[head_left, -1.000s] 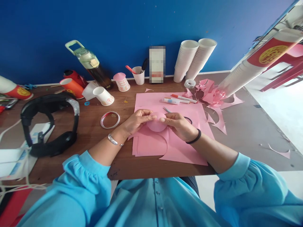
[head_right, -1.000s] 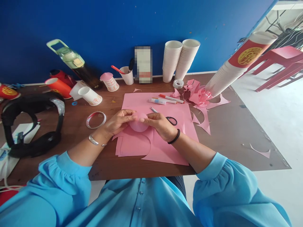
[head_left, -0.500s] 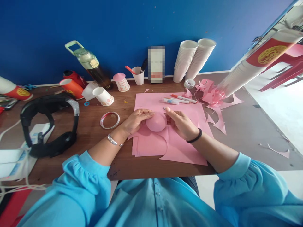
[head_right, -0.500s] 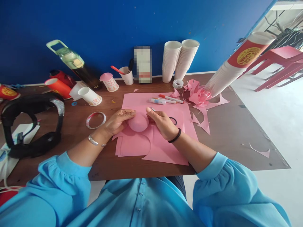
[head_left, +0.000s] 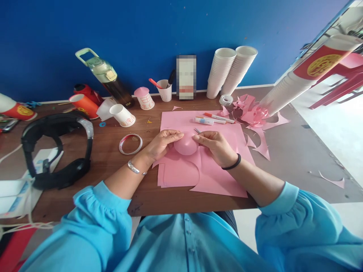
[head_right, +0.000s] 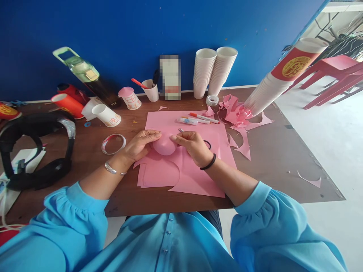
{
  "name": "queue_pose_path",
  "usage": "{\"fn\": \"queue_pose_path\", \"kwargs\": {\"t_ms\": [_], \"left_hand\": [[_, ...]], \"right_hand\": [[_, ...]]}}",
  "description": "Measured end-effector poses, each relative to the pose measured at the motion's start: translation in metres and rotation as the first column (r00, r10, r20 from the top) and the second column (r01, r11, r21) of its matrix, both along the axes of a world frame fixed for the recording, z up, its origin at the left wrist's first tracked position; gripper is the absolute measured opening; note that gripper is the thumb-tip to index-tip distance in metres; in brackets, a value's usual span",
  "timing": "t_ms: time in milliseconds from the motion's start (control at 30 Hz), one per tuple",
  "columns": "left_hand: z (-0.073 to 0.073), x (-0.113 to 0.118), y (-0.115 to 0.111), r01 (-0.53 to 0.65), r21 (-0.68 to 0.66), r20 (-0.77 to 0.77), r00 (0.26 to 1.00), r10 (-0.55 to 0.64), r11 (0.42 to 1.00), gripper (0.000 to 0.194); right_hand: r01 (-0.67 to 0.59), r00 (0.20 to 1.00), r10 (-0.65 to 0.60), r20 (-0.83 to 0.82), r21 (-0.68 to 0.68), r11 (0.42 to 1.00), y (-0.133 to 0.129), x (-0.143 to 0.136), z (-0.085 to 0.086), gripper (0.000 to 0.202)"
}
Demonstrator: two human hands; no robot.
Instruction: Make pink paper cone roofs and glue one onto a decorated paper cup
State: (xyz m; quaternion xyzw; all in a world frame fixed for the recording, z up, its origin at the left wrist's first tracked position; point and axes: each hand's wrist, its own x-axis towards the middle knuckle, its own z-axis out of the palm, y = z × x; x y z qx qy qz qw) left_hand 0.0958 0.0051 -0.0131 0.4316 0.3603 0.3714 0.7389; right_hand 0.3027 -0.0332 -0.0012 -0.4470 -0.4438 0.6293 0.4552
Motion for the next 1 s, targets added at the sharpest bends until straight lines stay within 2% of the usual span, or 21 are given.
{"fn": "queue_pose_path", "kwargs": {"t_ms": [100, 267, 467, 600, 700, 833, 1000], "left_hand": [[0.000, 0.000, 0.000, 0.007, -0.002, 0.000, 1.000, -0.007, 1.000, 0.030], [0.000, 0.001, 0.000, -0.016, 0.000, 0.017, 1.000, 0.016, 1.000, 0.028], [0.002, 0.001, 0.000, 0.002, 0.008, -0.015, 1.000, -0.002, 1.000, 0.029], [0.003, 0.003, 0.000, -0.040, -0.015, 0.022, 0.999, 0.040, 0.999, 0.033], [0.004, 0.004, 0.000, -0.053, -0.031, 0.065, 0.996, 0.055, 0.998, 0.034], [0.007, 0.003, -0.001, -0.004, -0.009, 0.022, 1.000, 0.004, 1.000, 0.033], [0.007, 0.002, -0.001, -0.054, -0.016, 0.003, 0.999, 0.054, 0.998, 0.031]], "right_hand": [[0.006, 1.000, -0.006, -0.012, 0.019, 1.000, 0.000, 0.000, 0.000, 0.052], [0.027, 0.995, -0.030, -0.093, -0.039, 0.999, -0.001, -0.001, -0.002, 0.060], [-0.023, 0.999, 0.022, -0.039, -0.016, 1.000, 0.000, 0.000, -0.003, 0.053], [-0.016, 1.000, 0.016, 0.005, 0.017, 1.000, 0.000, 0.000, -0.002, 0.057], [-0.001, 0.999, 0.002, -0.040, 0.011, 1.000, 0.001, 0.001, -0.002, 0.054], [0.017, 0.996, -0.016, -0.088, 0.014, 1.000, 0.003, 0.002, -0.006, 0.050], [-0.010, 0.992, 0.004, -0.127, -0.048, 0.999, 0.005, 0.003, -0.013, 0.048]]}}
